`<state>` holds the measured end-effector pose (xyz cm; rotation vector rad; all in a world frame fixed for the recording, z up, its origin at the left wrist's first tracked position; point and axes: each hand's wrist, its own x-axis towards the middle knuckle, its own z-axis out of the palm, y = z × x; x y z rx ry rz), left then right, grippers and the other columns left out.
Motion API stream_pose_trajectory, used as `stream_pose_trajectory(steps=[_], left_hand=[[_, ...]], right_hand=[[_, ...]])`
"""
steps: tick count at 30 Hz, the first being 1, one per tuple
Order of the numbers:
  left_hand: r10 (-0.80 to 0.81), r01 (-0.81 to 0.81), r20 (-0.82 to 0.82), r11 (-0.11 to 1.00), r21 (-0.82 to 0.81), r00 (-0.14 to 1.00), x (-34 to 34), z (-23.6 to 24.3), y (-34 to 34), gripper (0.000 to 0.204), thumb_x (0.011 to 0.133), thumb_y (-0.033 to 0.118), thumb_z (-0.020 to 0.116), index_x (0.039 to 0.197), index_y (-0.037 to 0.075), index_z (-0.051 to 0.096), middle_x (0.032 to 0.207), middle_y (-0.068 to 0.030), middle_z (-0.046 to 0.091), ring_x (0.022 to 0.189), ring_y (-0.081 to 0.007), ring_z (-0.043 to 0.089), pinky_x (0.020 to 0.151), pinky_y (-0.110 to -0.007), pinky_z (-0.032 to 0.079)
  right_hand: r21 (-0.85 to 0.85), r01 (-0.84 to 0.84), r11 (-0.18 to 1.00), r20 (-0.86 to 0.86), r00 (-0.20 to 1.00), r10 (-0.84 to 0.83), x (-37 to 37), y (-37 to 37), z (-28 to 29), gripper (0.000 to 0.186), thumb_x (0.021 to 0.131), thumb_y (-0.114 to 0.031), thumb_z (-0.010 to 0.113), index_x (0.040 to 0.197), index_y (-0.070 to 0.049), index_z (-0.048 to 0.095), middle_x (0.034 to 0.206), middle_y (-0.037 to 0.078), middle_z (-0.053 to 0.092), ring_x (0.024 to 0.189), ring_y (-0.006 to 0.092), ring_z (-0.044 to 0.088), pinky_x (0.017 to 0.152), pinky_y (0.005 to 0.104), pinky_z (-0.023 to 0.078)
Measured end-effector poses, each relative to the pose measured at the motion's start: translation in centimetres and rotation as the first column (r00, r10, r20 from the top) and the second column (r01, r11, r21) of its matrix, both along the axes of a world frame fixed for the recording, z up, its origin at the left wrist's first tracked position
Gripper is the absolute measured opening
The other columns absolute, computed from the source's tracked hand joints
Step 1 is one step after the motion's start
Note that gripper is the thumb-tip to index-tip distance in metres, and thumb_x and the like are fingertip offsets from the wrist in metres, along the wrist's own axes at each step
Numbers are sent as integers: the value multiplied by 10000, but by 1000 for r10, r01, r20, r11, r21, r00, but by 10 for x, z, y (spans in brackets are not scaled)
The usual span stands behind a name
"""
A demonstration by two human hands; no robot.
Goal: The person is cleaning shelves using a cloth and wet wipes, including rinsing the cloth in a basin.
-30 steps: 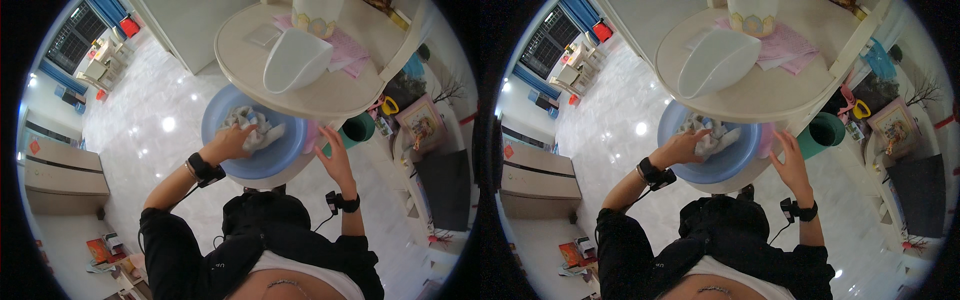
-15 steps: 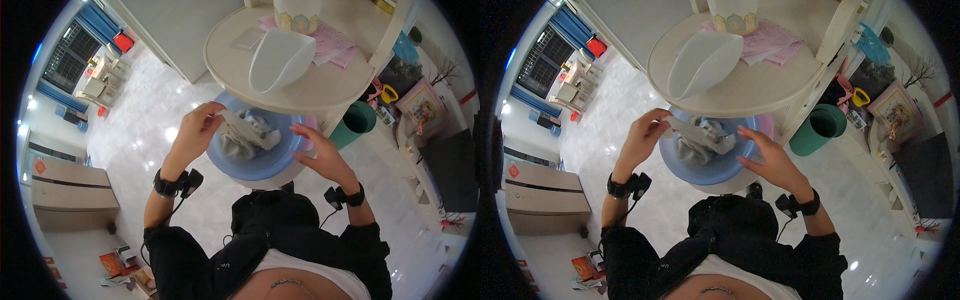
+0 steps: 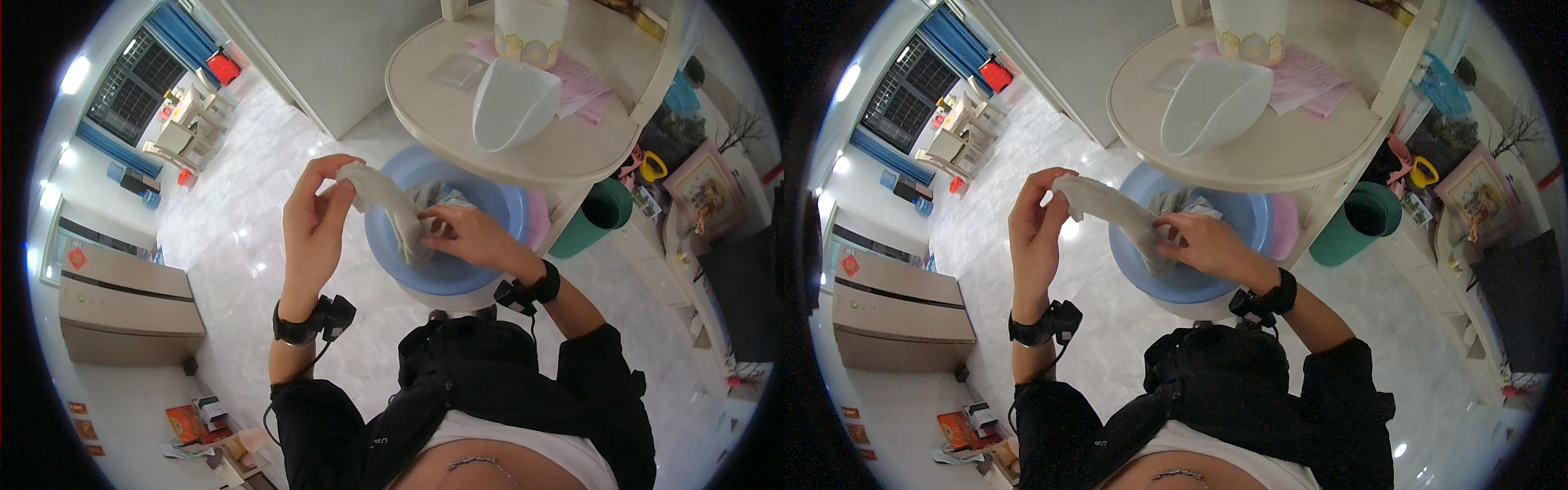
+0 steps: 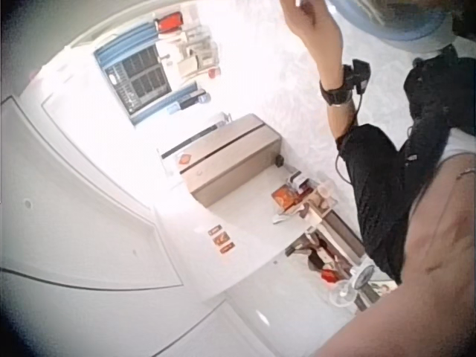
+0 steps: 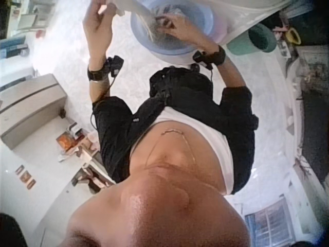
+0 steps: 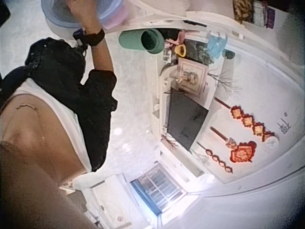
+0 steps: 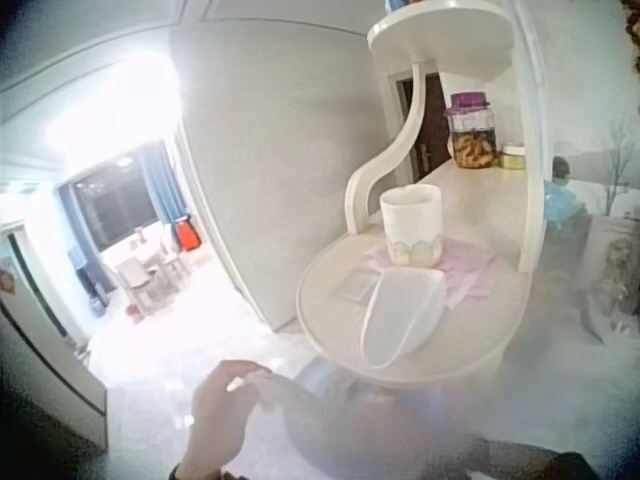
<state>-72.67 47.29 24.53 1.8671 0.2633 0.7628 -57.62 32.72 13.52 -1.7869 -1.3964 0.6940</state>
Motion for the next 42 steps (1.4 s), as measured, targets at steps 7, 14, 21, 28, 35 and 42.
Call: stream_pose_trajectory(steps=[7, 14, 21, 28, 35, 42], left_hand=[[-14, 15, 55, 1000, -20, 998, -10, -28, -3, 192, 904, -5, 461, 1083, -25, 529, 1018, -69, 580, 835, -102, 559, 736, -224, 449], [39, -38, 17, 995, -93, 999, -21, -53, 15, 198, 912, 30, 470, 1093, -4, 541, 1060, -77, 581, 915, -129, 552, 751, -254, 466], [-31, 34, 86, 999, -31, 996, -13, -37, -15, 208, 900, -48, 441, 1088, -32, 527, 1037, -88, 581, 863, -114, 568, 733, -231, 464], [-22, 25, 63, 998, -50, 998, -21, -46, -2, 218, 899, -41, 428, 1092, -27, 530, 1030, -87, 582, 877, -120, 561, 743, -239, 459], [-60, 51, -78, 993, -111, 995, -23, -72, 10, 216, 901, -28, 468, 1107, -12, 530, 1038, -88, 588, 906, -120, 577, 818, -245, 453], [-217, 217, -244, 976, -27, 945, -5, -88, 3, 354, 856, 4, 565, 1198, 24, 476, 1135, -85, 553, 1040, -178, 553, 895, -323, 449]], right_hand=[[-33, 5, 999, 46, 999, -3, -7, 11, -18, 332, 852, -209, 588, 1133, -39, 535, 887, 170, 629, 841, 298, 636, 736, 340, 488], [20, 82, 996, 25, 996, -83, 8, 2, -31, 314, 866, -237, 549, 1100, -28, 562, 878, 187, 647, 826, 348, 624, 720, 414, 488], [-171, 44, 984, 184, 983, -12, -26, 5, -38, 423, 894, -303, 521, 1205, -19, 487, 909, 236, 624, 831, 382, 613, 732, 427, 490], [-55, 215, 975, 265, 945, -193, -10, -1, -61, 394, 849, -172, 502, 1215, -27, 520, 826, 234, 628, 766, 393, 617, 700, 466, 493], [122, 277, 953, 74, 955, -287, 8, -12, -3, 317, 873, -61, 480, 1178, -50, 568, 810, 197, 640, 715, 287, 635, 647, 359, 475], [197, 269, 943, -54, 963, -264, 0, 2, 23, 221, 861, -95, 503, 1044, -46, 616, 738, 183, 621, 656, 301, 612, 615, 366, 462]])
